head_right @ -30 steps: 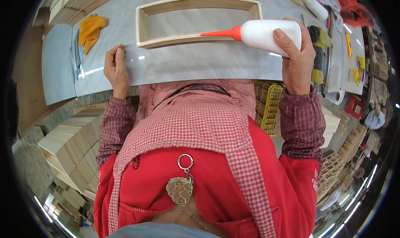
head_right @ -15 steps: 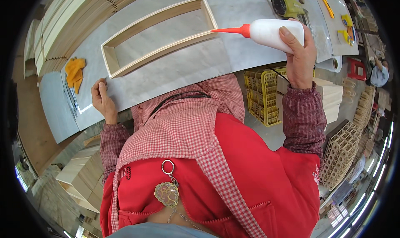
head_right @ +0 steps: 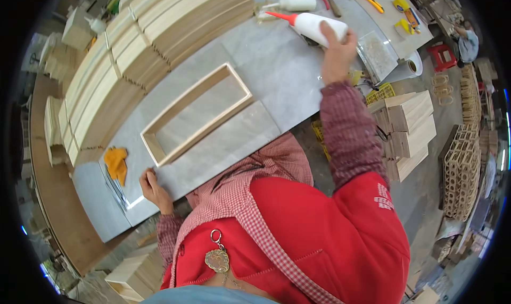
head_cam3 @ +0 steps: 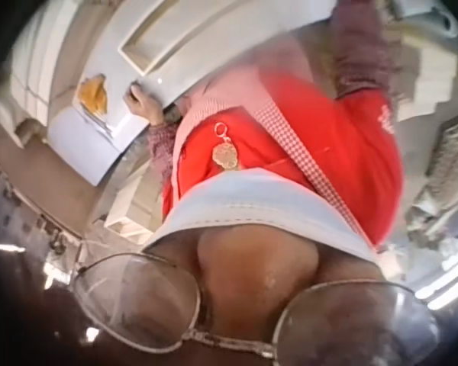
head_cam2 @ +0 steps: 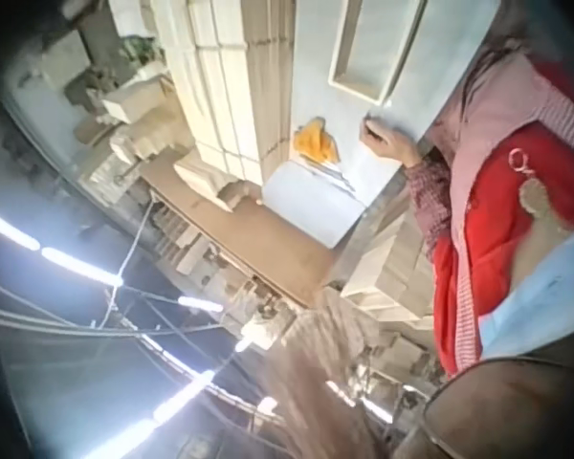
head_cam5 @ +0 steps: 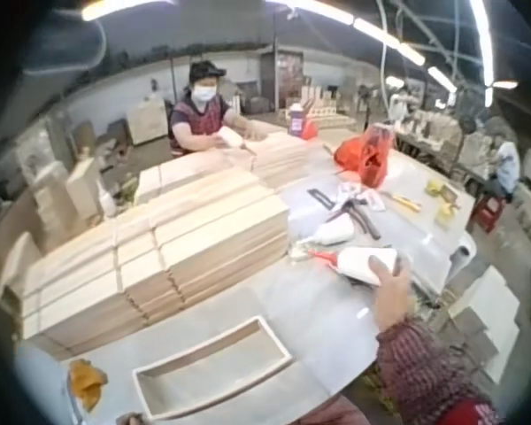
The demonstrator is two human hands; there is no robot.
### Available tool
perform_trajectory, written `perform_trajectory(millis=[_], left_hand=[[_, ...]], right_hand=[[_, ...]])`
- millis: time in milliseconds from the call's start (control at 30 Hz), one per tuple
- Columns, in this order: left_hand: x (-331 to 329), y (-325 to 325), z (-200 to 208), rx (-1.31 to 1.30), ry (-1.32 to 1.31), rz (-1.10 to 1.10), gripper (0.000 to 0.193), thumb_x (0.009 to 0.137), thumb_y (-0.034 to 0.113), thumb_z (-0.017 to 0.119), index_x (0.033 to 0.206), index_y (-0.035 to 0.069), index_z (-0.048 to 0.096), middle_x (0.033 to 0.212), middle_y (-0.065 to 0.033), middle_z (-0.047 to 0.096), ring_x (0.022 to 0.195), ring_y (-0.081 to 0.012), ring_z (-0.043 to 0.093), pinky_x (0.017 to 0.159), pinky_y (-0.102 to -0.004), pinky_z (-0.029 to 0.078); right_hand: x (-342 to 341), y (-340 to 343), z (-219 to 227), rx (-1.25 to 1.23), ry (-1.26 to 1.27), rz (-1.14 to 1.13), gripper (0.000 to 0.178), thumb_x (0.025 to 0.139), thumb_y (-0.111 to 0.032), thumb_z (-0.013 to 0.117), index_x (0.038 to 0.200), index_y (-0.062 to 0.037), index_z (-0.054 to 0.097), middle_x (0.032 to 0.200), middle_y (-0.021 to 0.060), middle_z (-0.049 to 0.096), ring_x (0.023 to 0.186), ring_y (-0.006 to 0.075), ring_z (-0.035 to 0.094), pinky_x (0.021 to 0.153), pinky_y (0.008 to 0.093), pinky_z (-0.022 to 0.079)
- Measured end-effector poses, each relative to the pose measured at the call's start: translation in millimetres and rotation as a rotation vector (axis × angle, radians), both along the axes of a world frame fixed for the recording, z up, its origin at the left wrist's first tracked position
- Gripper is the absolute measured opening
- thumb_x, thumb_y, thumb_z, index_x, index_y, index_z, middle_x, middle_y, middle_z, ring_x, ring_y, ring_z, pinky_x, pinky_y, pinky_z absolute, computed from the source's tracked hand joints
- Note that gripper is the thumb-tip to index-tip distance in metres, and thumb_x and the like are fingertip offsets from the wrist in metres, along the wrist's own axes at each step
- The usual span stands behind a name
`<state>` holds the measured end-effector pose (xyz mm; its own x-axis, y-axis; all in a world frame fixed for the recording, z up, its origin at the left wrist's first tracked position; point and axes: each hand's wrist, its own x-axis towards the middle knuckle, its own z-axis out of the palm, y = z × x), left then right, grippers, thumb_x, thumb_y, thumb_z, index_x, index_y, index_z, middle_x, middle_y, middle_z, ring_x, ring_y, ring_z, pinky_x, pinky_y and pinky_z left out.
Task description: Assembling wooden boxes by applying glue to wooden panels, joining them, and securing them with a pneumatic nail gun.
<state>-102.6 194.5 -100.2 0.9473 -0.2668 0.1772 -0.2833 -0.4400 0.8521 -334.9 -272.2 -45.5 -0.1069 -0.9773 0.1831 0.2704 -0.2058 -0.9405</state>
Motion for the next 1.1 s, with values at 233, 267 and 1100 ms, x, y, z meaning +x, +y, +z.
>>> perform_trajectory(millis=[233,267,1100], left_hand=[[0.0,-6.9,-0.7,-0.039,0.048,-0.007,0.022,0.095,0.017,0.047,0.104,0.001,0.059,0.099,-0.0077,0.060,0.089,-0.0171,0.053,0.082,-0.0271,0.043],[1.5,-11.1,-3.4,-0.041,0.056,-0.029,0.023,0.095,0.018,0.047,0.105,0.001,0.059,0.100,-0.0082,0.060,0.089,-0.0174,0.054,0.083,-0.0273,0.044],[19.2,4.9,-17.5,0.294,-0.094,-0.016,0.030,0.096,0.022,0.047,0.113,-0.002,0.055,0.108,-0.0151,0.058,0.095,-0.0261,0.054,0.086,-0.0301,0.043]], right_hand=[[49.1,-1.3,-41.2,-0.442,0.596,-0.305,0.058,0.069,-0.026,0.078,0.114,-0.0013,0.051,0.102,0.0142,0.055,0.091,0.0281,0.055,0.083,0.0347,0.046],[44.6,-2.9,-52.9,-0.487,0.661,-0.343,0.057,0.068,-0.025,0.077,0.113,-0.0015,0.051,0.102,0.0138,0.055,0.090,0.0290,0.055,0.083,0.0354,0.046],[-362.3,-39.8,-57.0,0.860,1.316,-0.706,0.082,0.073,-0.063,0.060,0.128,-0.0046,0.044,0.123,0.0180,0.048,0.112,0.0375,0.048,0.095,0.0482,0.039]])
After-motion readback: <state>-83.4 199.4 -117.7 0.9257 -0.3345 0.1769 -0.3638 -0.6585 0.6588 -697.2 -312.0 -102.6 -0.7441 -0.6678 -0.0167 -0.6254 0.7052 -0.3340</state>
